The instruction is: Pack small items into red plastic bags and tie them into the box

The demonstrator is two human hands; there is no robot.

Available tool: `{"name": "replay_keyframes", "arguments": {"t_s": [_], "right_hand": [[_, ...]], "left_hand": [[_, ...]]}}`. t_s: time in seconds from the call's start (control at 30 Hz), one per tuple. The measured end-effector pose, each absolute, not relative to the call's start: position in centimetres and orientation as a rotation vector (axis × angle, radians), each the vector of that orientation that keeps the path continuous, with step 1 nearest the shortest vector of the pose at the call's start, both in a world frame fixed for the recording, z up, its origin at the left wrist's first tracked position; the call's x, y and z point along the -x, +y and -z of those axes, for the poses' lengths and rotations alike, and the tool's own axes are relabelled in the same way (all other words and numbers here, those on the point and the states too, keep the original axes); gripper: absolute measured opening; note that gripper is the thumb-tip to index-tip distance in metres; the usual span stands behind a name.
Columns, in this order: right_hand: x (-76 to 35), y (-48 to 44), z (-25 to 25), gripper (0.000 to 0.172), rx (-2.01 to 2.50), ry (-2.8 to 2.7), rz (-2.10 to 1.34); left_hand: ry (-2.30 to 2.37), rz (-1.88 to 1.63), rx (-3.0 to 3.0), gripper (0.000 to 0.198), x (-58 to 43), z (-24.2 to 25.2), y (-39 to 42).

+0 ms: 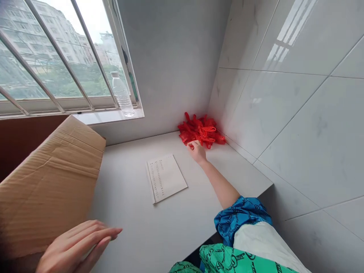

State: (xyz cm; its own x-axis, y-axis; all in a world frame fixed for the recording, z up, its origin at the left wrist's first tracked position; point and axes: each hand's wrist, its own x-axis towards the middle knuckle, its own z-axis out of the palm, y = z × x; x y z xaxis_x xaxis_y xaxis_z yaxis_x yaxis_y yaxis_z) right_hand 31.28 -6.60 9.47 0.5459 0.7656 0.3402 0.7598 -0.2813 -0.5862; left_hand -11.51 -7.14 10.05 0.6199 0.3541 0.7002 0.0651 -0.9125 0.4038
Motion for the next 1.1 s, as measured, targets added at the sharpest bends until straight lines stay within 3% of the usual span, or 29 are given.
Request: {"name": "replay_keyframes", "arguments": {"t_s": [0.3,0.57,0.77,0.93,1.1], "right_hand": [[-37.2,-4.7,-8.9,0.048,2.116,-1.009,-0.126],[-32.5,-5.2,-12.0,0.047,1.622,-1.202,-0.072],[-26.7,-8.4,-13.5,0.042,1.250,-1.315,-0.341],[-25.2,-10.3,-11.2,0.040,1.354,-1.446,-0.618],[-24.0,-11.4,-8.0,0.041,1.718,-1.745,-0.414]], "left_hand": [[0.323,-0.795,-2.782,0.022,6.6,-0.9,-5.7],[0.602,-0.706,-2.266,0.032,6.8,-0.5,-5.1],[0.655,-0.682,-2.183,0.034,7.0,-0.3,-5.2],[0.872,-0.938,-1.885,0.033,6.5,-0.8,-3.9],[0.969,-1.309,-1.773,0.041,3.5,-3.5,-3.3]]}}
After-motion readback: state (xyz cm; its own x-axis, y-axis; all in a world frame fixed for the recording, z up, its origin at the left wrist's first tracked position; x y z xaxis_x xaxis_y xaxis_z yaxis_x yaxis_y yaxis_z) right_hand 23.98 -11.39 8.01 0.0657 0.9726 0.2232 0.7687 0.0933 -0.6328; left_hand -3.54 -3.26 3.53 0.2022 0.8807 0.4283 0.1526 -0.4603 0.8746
